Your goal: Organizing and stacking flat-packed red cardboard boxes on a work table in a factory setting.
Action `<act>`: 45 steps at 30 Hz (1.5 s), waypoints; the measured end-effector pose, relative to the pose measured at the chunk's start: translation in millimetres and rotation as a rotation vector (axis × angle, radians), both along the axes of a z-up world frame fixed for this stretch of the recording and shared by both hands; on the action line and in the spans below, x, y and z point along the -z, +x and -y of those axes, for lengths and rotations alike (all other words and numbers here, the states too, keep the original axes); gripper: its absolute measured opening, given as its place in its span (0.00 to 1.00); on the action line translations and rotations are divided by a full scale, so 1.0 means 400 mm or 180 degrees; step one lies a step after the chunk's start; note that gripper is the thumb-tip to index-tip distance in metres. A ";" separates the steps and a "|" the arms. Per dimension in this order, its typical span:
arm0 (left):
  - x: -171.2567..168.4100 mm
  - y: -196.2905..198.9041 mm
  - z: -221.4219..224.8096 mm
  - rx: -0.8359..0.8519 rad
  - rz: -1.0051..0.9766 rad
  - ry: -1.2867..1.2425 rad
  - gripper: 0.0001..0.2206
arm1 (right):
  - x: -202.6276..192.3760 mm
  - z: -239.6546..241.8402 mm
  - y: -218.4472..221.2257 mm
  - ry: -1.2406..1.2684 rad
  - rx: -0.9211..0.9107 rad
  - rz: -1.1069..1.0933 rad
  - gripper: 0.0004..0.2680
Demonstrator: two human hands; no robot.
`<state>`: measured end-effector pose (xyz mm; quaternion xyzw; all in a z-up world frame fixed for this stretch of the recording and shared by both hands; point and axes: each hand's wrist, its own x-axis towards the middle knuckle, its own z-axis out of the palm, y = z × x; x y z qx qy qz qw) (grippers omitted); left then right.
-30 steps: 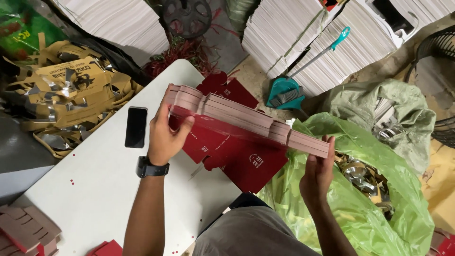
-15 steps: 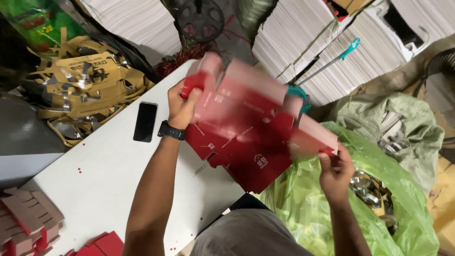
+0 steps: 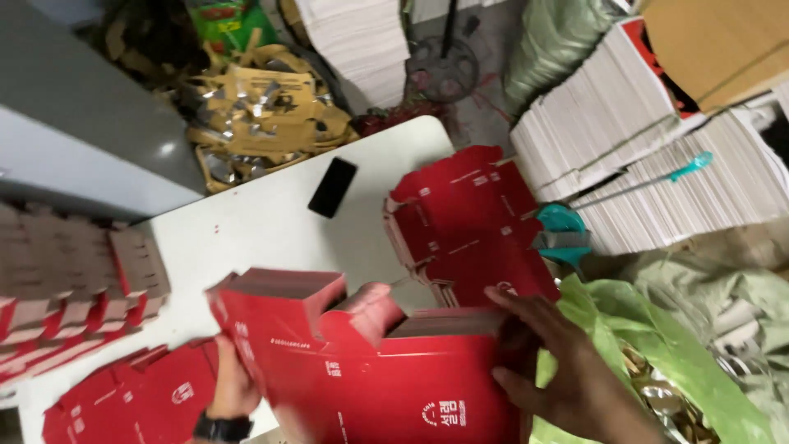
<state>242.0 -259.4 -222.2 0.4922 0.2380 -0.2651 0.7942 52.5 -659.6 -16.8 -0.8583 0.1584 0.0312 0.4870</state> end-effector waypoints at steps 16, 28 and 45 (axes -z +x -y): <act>-0.256 -0.187 -0.127 -0.1351 0.0015 -0.1857 0.47 | 0.109 -0.474 0.385 0.1286 -0.1832 0.1532 0.18; -0.132 -0.268 -0.275 -0.1132 -0.0719 -0.0268 0.35 | 0.137 -0.455 0.376 0.1205 -0.2109 0.0058 0.14; -0.456 -0.143 -0.001 0.1627 0.4740 0.3491 0.26 | -0.020 -0.509 0.291 -0.0194 -0.2011 0.0745 0.16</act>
